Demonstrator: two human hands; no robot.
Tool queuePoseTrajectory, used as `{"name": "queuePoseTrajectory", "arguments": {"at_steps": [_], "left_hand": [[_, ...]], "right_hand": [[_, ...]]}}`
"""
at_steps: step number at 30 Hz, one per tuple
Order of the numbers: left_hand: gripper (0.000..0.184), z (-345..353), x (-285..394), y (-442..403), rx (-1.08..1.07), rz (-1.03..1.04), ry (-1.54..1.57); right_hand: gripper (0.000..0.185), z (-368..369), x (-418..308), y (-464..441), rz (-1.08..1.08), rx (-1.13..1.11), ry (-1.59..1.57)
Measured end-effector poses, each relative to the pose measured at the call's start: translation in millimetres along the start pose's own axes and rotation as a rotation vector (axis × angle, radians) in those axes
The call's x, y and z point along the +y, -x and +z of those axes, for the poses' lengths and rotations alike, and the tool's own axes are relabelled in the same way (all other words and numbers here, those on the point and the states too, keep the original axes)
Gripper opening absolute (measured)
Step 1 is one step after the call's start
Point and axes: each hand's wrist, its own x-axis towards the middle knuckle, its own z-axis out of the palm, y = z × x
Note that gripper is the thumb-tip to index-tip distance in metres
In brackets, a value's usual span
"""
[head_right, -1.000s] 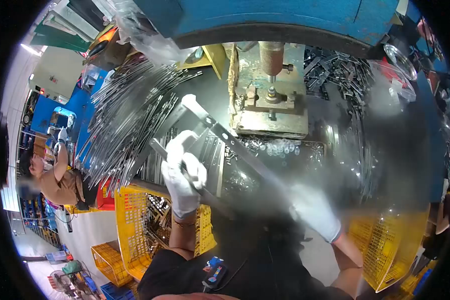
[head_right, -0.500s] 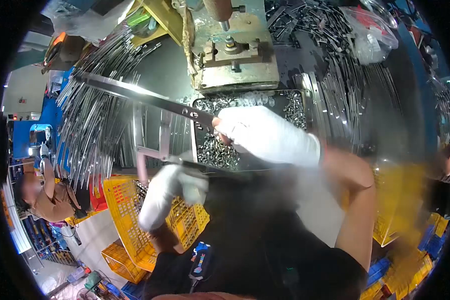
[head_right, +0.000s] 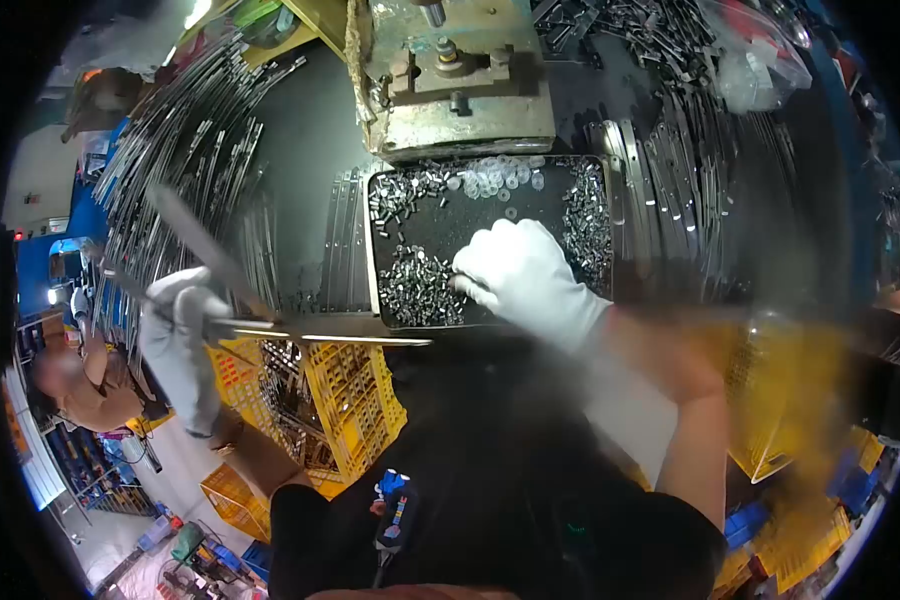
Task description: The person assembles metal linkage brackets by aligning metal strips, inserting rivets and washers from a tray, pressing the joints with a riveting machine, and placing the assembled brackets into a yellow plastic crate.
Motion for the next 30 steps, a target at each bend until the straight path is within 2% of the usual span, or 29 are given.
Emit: {"name": "queuePoseTrajectory", "arguments": {"at_steps": [1,3,8,11,14,17,20,22,23,24,25,27,30], "left_hand": [[0.026,7.5,-5.9,5.3,-0.013,-0.101,0.031],[0.031,24.4,-12.6,12.6,-0.077,-0.209,0.323],[0.031,43.6,-22.5,24.0,-0.157,-0.351,0.340],[0.028,55.6,-19.7,26.4,-0.212,-0.471,0.355],[0.026,64.2,-18.0,28.4,-0.259,-0.490,0.344],[0.035,73.2,-24.9,31.2,-0.272,-0.470,0.339],[0.036,76.9,-25.5,30.9,-0.303,-0.483,0.336],[0.040,81.2,-23.7,32.2,-0.317,-0.497,0.342],[0.030,81.2,-16.0,30.8,-0.339,-0.537,0.398],[0.031,83.9,-14.2,31.5,-0.362,-0.560,0.404],[0.032,86.8,-12.9,33.0,-0.384,-0.588,0.410],[0.041,95.8,-20.6,37.8,-0.410,-0.560,0.417],[0.039,99.1,-11.0,33.9,-0.437,-0.588,0.381]], "right_hand": [[0.010,2.6,-2.5,2.4,0.027,-0.023,0.023],[0.011,0.7,-5.5,0.2,0.075,-0.057,0.086],[0.015,-10.7,1.7,2.0,-0.083,-0.104,0.121],[0.012,-13.3,-1.1,-3.9,-0.098,-0.106,0.172],[0.010,-11.3,0.7,-5.5,-0.097,-0.130,0.140],[0.008,-4.1,1.2,-5.1,-0.091,-0.066,0.127],[0.007,-7.7,-2.1,-7.1,-0.071,-0.130,0.151],[0.009,-24.6,-3.7,-17.8,0.013,-0.261,0.108],[0.010,-30.7,-0.9,-25.3,0.056,-0.319,0.088],[0.015,-28.4,14.5,-26.5,-0.021,0.138,-0.223],[0.018,-42.6,13.7,-18.9,0.339,0.129,-0.740],[0.020,-67.7,21.6,-27.8,0.585,0.160,-1.049],[0.022,-66.0,30.8,-25.5,0.526,0.169,-1.243]]}}
